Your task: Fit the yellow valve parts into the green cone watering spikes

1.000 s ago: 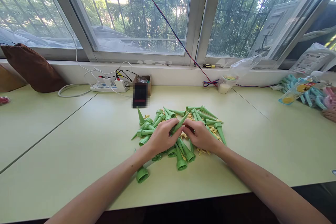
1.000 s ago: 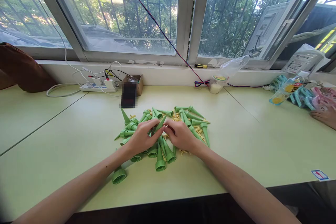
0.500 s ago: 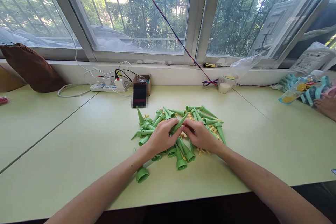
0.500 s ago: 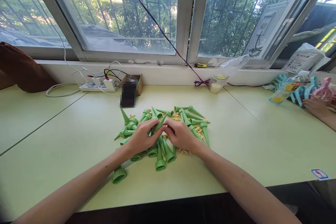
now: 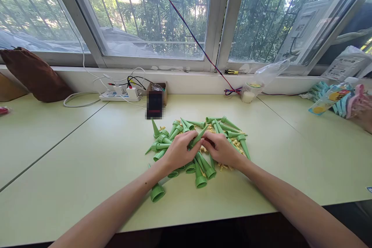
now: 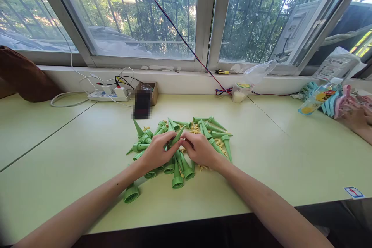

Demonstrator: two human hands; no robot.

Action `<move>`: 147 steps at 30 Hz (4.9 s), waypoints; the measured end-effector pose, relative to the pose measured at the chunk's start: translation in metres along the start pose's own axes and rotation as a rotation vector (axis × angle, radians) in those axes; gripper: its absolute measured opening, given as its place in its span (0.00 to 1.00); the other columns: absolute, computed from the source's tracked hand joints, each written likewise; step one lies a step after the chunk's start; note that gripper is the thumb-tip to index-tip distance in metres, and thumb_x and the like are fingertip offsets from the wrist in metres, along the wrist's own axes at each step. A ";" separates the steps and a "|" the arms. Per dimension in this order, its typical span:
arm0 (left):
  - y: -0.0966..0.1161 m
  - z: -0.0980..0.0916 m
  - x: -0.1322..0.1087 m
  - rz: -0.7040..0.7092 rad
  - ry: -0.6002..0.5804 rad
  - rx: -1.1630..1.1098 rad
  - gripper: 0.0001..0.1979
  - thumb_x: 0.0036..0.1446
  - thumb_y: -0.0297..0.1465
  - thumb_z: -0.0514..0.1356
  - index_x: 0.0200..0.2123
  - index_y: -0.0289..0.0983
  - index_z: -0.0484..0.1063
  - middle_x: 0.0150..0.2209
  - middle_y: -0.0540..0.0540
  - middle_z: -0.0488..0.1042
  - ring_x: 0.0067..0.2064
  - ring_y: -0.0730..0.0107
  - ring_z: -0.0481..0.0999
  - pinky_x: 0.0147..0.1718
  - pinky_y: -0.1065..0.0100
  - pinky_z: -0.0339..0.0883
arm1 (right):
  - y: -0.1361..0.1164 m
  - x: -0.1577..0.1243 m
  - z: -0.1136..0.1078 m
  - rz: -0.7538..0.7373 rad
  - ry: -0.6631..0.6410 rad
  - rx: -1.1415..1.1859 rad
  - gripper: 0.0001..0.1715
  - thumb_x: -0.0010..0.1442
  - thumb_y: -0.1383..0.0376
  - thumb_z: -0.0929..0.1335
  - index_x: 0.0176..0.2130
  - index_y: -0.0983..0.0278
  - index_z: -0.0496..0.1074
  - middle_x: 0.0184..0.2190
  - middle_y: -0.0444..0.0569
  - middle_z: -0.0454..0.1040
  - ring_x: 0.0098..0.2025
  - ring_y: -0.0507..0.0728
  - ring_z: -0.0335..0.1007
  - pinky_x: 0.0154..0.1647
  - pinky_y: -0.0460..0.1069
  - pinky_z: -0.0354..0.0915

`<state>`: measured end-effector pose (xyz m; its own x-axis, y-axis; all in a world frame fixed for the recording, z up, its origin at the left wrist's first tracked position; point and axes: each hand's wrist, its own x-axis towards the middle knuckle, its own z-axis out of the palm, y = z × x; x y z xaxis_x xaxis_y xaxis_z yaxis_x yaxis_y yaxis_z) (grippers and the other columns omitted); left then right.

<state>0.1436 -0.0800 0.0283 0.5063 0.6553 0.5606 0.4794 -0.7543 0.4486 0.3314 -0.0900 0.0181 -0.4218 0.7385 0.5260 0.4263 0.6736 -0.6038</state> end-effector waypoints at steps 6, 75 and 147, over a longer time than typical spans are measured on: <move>-0.001 0.001 0.001 0.006 0.002 0.002 0.14 0.64 0.30 0.54 0.26 0.39 0.55 0.23 0.54 0.60 0.26 0.74 0.59 0.26 0.71 0.52 | -0.001 0.001 0.000 -0.001 0.001 0.006 0.10 0.66 0.70 0.62 0.31 0.62 0.62 0.22 0.39 0.61 0.23 0.50 0.55 0.26 0.46 0.53; -0.001 -0.001 0.001 0.035 0.181 -0.062 0.08 0.65 0.33 0.58 0.44 0.38 0.73 0.37 0.45 0.76 0.37 0.69 0.75 0.35 0.70 0.69 | -0.003 0.000 0.003 -0.073 0.084 -0.026 0.13 0.71 0.64 0.60 0.33 0.62 0.64 0.26 0.45 0.65 0.28 0.53 0.59 0.30 0.48 0.58; 0.005 -0.006 0.001 0.016 0.215 -0.088 0.18 0.64 0.29 0.58 0.57 0.42 0.63 0.48 0.45 0.78 0.30 0.76 0.76 0.33 0.72 0.72 | -0.009 -0.005 0.013 0.157 0.226 0.276 0.20 0.73 0.58 0.57 0.29 0.60 0.57 0.21 0.40 0.58 0.21 0.51 0.52 0.24 0.47 0.52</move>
<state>0.1417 -0.0833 0.0352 0.3446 0.6267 0.6989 0.4037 -0.7711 0.4923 0.3195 -0.1006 0.0130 -0.1687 0.8410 0.5141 0.2272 0.5407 -0.8099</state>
